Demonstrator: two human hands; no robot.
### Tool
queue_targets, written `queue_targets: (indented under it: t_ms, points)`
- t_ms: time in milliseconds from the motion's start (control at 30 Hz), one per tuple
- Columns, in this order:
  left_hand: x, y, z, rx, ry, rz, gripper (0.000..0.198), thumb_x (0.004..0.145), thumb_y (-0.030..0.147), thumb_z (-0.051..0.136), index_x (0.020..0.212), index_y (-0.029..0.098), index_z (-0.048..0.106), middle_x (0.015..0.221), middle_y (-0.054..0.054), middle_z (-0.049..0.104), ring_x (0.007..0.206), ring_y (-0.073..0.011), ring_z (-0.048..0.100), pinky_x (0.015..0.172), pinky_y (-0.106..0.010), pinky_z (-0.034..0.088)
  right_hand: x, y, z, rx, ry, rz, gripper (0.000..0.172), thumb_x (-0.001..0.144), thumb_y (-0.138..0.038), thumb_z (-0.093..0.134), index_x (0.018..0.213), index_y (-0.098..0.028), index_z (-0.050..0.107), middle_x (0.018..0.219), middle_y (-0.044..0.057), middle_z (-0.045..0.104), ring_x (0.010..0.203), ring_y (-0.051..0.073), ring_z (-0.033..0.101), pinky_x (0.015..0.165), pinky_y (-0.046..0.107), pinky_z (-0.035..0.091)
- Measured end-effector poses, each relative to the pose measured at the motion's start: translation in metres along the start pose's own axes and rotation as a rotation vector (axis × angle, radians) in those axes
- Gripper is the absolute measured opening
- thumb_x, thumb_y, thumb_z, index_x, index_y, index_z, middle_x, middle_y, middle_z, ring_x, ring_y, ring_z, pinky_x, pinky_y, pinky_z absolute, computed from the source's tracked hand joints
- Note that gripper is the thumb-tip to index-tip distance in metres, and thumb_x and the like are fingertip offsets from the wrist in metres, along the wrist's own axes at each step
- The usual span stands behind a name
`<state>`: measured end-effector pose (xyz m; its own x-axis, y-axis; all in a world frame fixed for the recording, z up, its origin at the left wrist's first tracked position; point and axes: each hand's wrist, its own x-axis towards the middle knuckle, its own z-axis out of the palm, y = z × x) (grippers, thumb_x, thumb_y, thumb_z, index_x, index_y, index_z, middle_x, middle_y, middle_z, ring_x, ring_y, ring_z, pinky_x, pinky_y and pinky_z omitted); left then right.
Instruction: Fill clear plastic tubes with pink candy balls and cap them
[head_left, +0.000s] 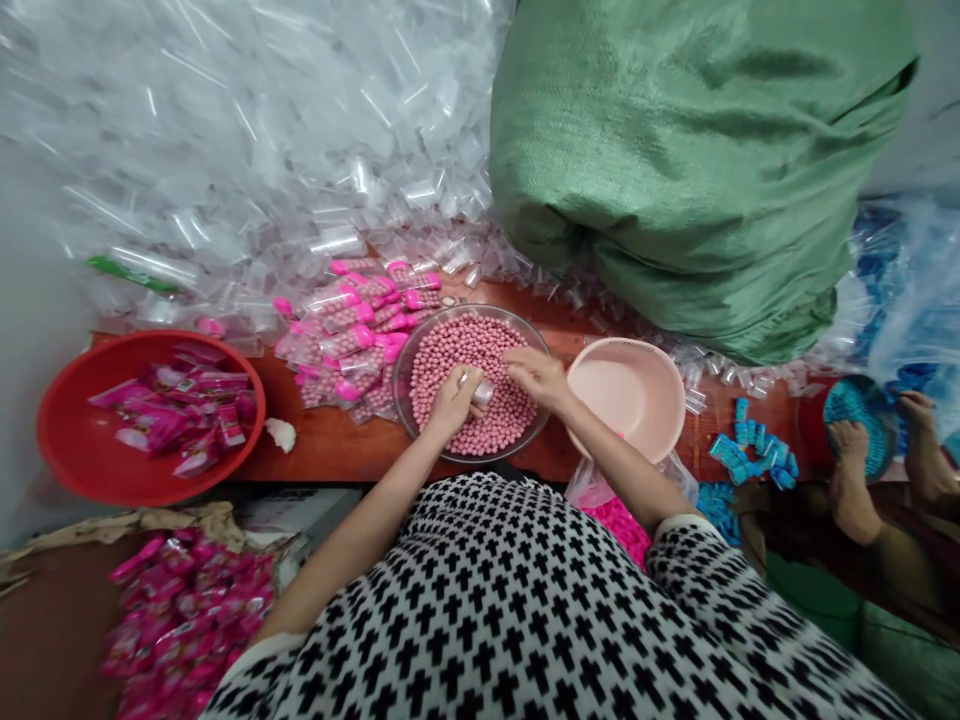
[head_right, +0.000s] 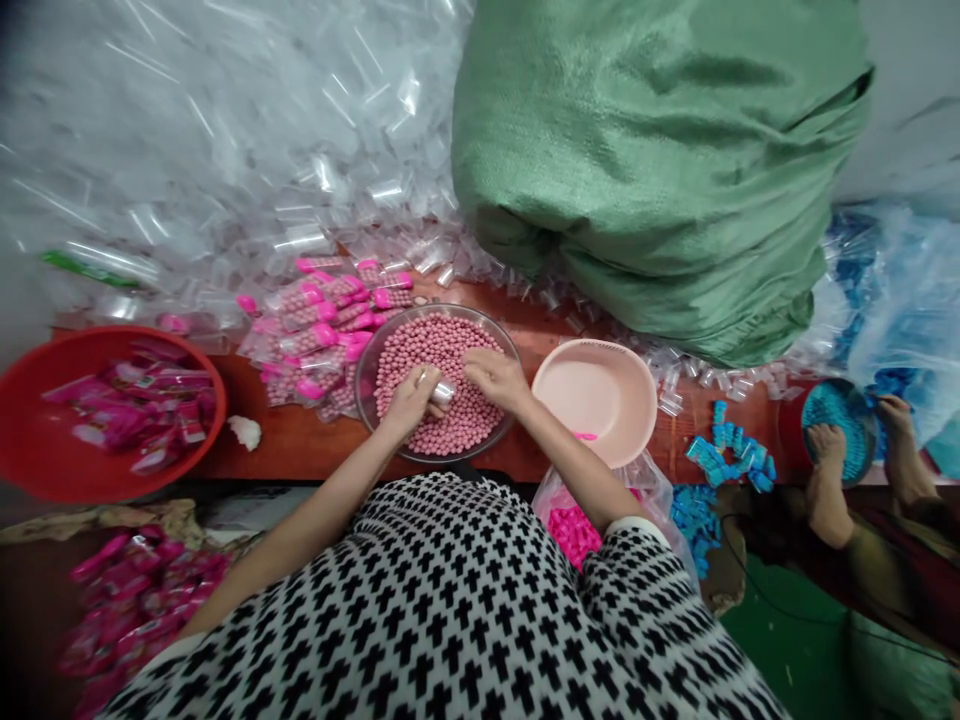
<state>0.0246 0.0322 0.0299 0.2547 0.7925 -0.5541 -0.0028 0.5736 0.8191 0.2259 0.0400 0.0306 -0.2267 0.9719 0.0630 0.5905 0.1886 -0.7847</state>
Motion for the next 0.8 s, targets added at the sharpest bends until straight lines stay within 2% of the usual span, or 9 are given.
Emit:
queue_targets:
  t_ms: [67,133,233,400,500,567,633,700,800]
  points:
    - [0.002,-0.003,-0.002,0.149,0.039,0.055,0.044,0.081,0.056,0.059,0.103,0.019,0.052,0.069,0.003,0.058,0.046,-0.0102,0.056,0.038,-0.019,0.044,0.023,0.029,-0.027,-0.131,0.240,0.293,0.029,0.093,-0.035,0.046,0.105,-0.018,0.067,0.110,0.012,0.067,0.107,0.022,0.062,0.102,0.040,0.046]
    - [0.002,-0.003,-0.005,0.257,0.064,0.105,0.045,0.078,0.051,0.062,0.110,0.020,0.053,0.073,0.003,0.058,0.051,-0.0105,0.055,0.043,-0.019,0.044,0.046,0.060,-0.053,-0.322,0.333,0.559,0.034,0.089,-0.031,0.053,0.115,-0.012,0.063,0.117,0.017,0.064,0.113,0.026,0.059,0.104,0.044,0.043]
    - [0.002,0.000,-0.009,0.334,0.112,0.170,0.049,0.072,0.044,0.070,0.113,0.022,0.055,0.076,0.002,0.059,0.064,-0.0127,0.057,0.058,-0.021,0.047,0.073,0.095,-0.071,-0.549,0.250,0.832,0.044,0.090,-0.033,0.056,0.126,-0.009,0.057,0.116,0.023,0.063,0.112,0.033,0.060,0.097,0.049,0.045]
    - [0.007,0.007,-0.018,0.368,0.132,0.190,0.031,0.074,0.044,0.067,0.095,0.022,0.061,0.080,0.001,0.065,0.072,-0.0152,0.059,0.069,-0.025,0.045,0.090,0.117,-0.070,-0.673,0.170,0.958,0.039,0.088,-0.035,0.062,0.116,-0.007,0.063,0.110,0.023,0.066,0.109,0.033,0.063,0.091,0.045,0.049]
    - [0.016,0.009,-0.020,0.458,0.126,0.217,0.024,0.083,0.045,0.058,0.092,0.023,0.061,0.084,0.000,0.067,0.076,-0.0171,0.060,0.072,-0.027,0.045,0.085,0.111,-0.074,-0.497,0.206,0.890,0.034,0.082,-0.033,0.066,0.110,-0.012,0.066,0.104,0.015,0.069,0.101,0.027,0.065,0.088,0.040,0.050]
    - [0.023,0.009,-0.018,0.515,0.121,0.241,0.024,0.088,0.045,0.052,0.095,0.023,0.061,0.087,-0.001,0.068,0.080,-0.0185,0.062,0.076,-0.028,0.045,0.076,0.096,-0.073,-0.205,0.186,0.733,0.031,0.078,-0.034,0.068,0.100,-0.013,0.067,0.095,0.009,0.070,0.090,0.022,0.066,0.084,0.037,0.051]
    - [0.030,0.008,-0.014,0.557,0.106,0.272,0.025,0.092,0.043,0.047,0.096,0.022,0.060,0.091,-0.004,0.068,0.086,-0.0198,0.063,0.081,-0.029,0.045,0.062,0.071,-0.064,0.136,0.062,0.532,0.032,0.071,-0.039,0.073,0.091,-0.014,0.067,0.090,0.006,0.069,0.086,0.020,0.065,0.084,0.036,0.051]
    - [0.033,0.009,-0.009,0.579,0.082,0.304,0.027,0.095,0.041,0.042,0.097,0.021,0.059,0.094,-0.005,0.067,0.091,-0.0206,0.063,0.085,-0.030,0.045,0.047,0.041,-0.046,0.361,-0.128,0.356,0.034,0.063,-0.042,0.079,0.081,-0.016,0.067,0.101,0.007,0.068,0.098,0.021,0.063,0.093,0.038,0.048]
    - [0.032,0.012,-0.003,0.556,0.019,0.332,0.036,0.098,0.043,0.032,0.099,0.019,0.059,0.097,-0.007,0.066,0.095,-0.0209,0.062,0.089,-0.031,0.046,0.029,0.006,-0.014,0.500,-0.286,0.278,0.036,0.060,-0.044,0.082,0.072,-0.017,0.063,0.125,0.011,0.061,0.119,0.024,0.056,0.104,0.040,0.040]
